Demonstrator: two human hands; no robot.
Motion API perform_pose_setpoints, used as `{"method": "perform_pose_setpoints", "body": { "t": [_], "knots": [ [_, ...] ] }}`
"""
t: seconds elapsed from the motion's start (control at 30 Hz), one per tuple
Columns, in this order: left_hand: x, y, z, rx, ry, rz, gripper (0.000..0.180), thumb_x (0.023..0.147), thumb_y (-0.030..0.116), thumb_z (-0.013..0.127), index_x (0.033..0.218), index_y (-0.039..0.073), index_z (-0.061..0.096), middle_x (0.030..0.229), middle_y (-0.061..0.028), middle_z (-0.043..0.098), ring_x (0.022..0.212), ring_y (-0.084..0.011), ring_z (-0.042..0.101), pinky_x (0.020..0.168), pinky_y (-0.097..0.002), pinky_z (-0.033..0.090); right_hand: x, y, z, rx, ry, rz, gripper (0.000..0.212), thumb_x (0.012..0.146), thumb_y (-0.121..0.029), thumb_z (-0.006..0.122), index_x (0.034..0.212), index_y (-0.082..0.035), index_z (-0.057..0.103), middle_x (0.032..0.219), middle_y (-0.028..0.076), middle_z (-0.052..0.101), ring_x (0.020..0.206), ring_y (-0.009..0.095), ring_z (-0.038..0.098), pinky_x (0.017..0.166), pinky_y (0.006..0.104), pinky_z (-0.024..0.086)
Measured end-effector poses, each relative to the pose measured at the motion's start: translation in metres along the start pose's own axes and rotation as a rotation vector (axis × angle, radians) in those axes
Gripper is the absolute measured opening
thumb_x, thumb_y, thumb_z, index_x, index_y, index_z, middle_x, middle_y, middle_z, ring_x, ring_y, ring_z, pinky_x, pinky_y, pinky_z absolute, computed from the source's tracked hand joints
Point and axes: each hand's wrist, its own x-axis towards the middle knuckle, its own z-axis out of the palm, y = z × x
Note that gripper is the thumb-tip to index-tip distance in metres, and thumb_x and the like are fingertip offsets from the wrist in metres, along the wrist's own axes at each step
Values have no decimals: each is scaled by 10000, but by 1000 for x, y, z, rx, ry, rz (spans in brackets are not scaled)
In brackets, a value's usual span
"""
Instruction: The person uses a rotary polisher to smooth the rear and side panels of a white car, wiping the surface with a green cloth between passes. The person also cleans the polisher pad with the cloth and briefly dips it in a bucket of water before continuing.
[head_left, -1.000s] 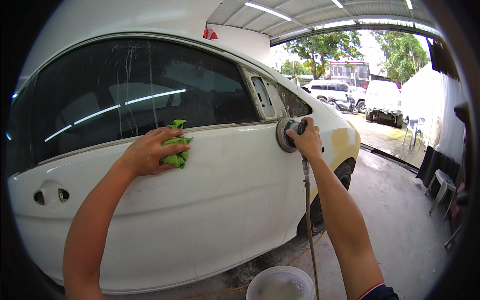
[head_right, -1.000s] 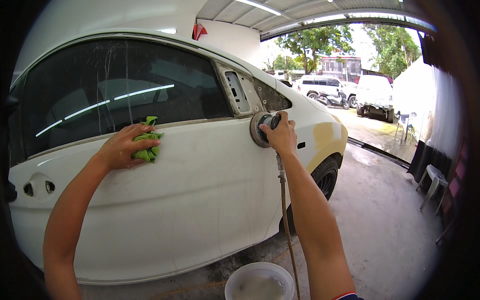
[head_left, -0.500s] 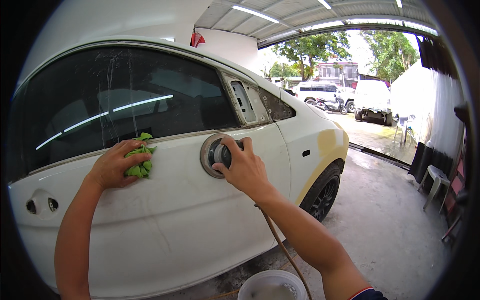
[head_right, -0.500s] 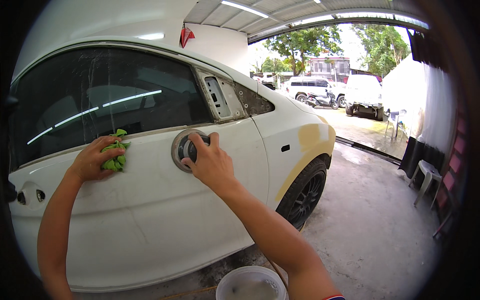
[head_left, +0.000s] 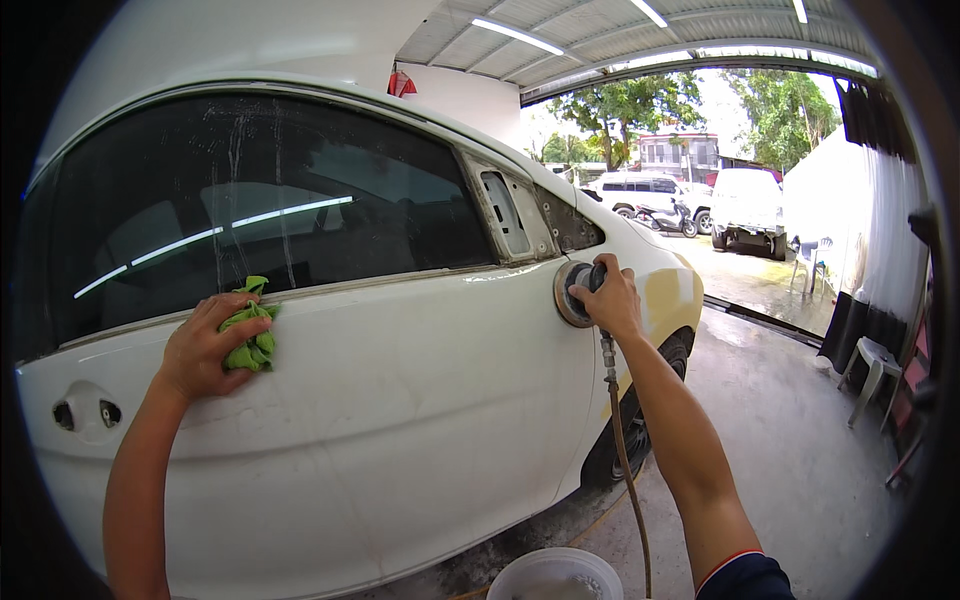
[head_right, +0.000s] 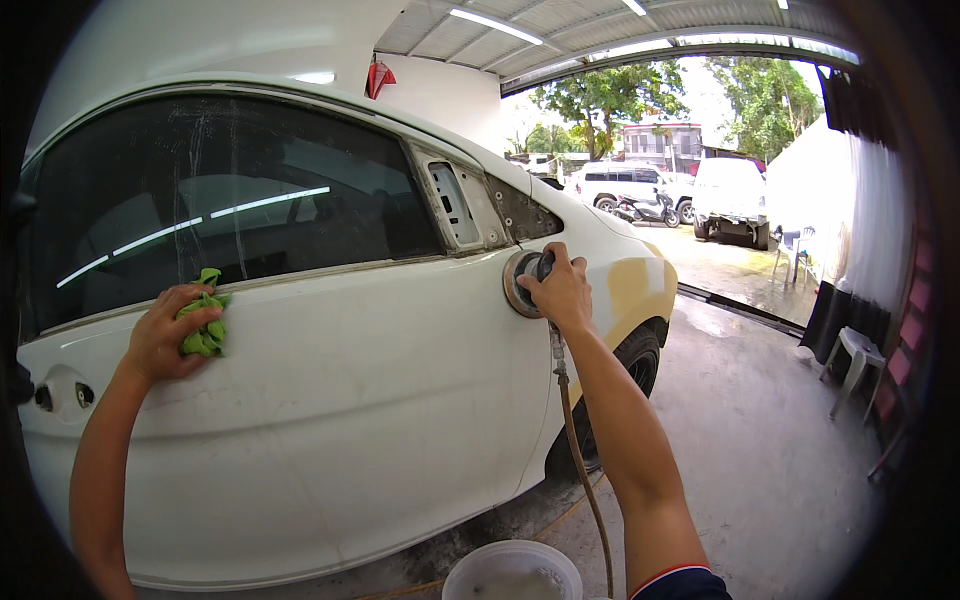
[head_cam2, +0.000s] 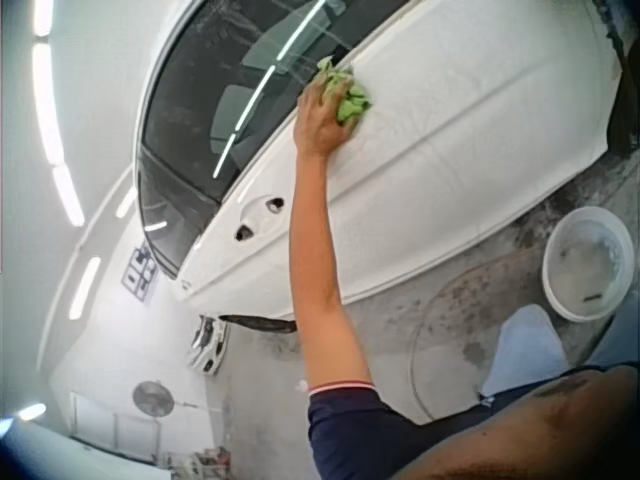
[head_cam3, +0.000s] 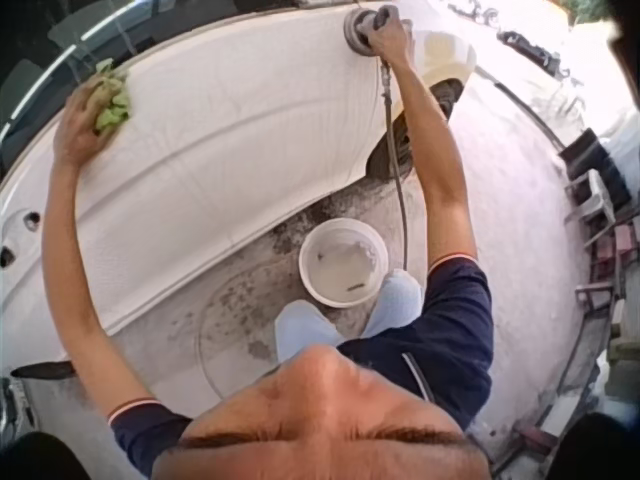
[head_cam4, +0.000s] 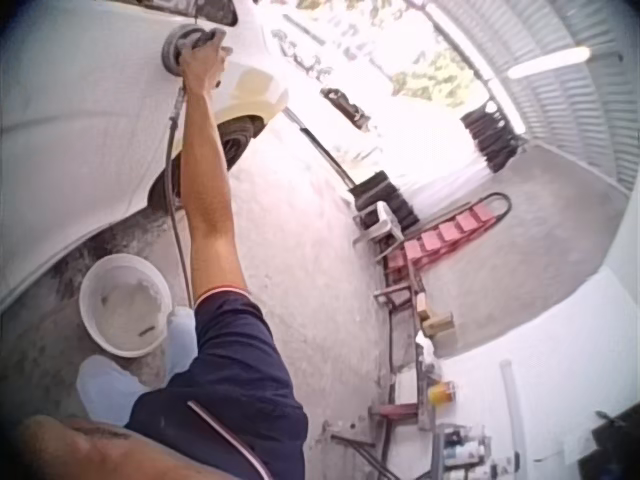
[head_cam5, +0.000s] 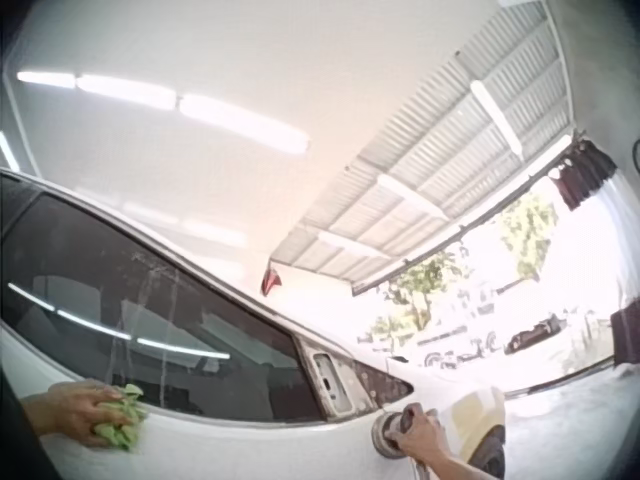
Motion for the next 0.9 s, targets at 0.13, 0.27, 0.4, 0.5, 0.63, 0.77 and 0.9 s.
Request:
{"method": "perform_pose_setpoints", "body": {
  "t": [0.13, 0.27, 0.4, 0.5, 0.63, 0.77, 0.9],
  "knots": [
    [0, 1, -2, 17, -24, -21, 735, 605, 142, 922, 1286, 287, 687, 1438, -30, 616, 1337, -345, 599, 1113, -459, 549, 16, 10, -6, 33, 113, 192, 757, 827, -451, 895, 1424, -152, 536, 1265, 252, 637, 1180, 441, 670, 1045, 517, 523],
    [-1, 2, 1, 32, 2, -11, 753, 588, 147, 931, 1287, 288, 686, 1425, -29, 624, 1318, -345, 611, 1100, -457, 557, 5, 15, 0, -12, -67, -28, 752, 824, -422, 893, 1434, -171, 533, 1289, 280, 605, 1149, 468, 677, 1022, 517, 535],
    [0, 1, 1, 14, 21, 6, 758, 578, 153, 931, 1284, 290, 689, 1417, -37, 630, 1316, -344, 614, 1095, -461, 560, 23, 7, -3, 15, 96, -41, 744, 849, -424, 874, 1452, -169, 521, 1272, 272, 600, 1125, 480, 683, 1004, 514, 549],
    [0, 0, 0, 23, 27, 14, 746, 586, 155, 931, 1281, 290, 693, 1420, -47, 631, 1318, -348, 615, 1094, -466, 557, 32, 9, -5, 8, 80, 65, 768, 852, -440, 874, 1467, -160, 508, 1299, 268, 596, 1153, 454, 682, 1012, 506, 549],
    [-2, 1, 2, 36, 21, -8, 734, 598, 160, 934, 1280, 291, 696, 1428, -57, 630, 1320, -349, 617, 1106, -469, 547, 27, 6, -1, -19, -10, -144, 793, 825, -467, 893, 1455, -157, 525, 1289, 262, 605, 1179, 448, 675, 1028, 515, 538],
    [-2, 2, 2, 25, 1, -30, 736, 599, 165, 943, 1280, 298, 695, 1431, -57, 630, 1333, -346, 611, 1123, -479, 539, 35, -11, -8, 60, 127, 28, 782, 837, -474, 878, 1459, -152, 531, 1323, 272, 605, 1158, 445, 689, 1011, 512, 550],
    [-1, 2, 1, 39, 1, -29, 744, 612, 182, 949, 1295, 319, 688, 1430, -48, 632, 1346, -337, 606, 1140, -480, 536, 30, -8, -9, -54, -52, -73, 791, 830, -478, 884, 1461, -156, 532, 1273, 271, 643, 1205, 429, 671, 1042, 498, 541]
  ]
}}
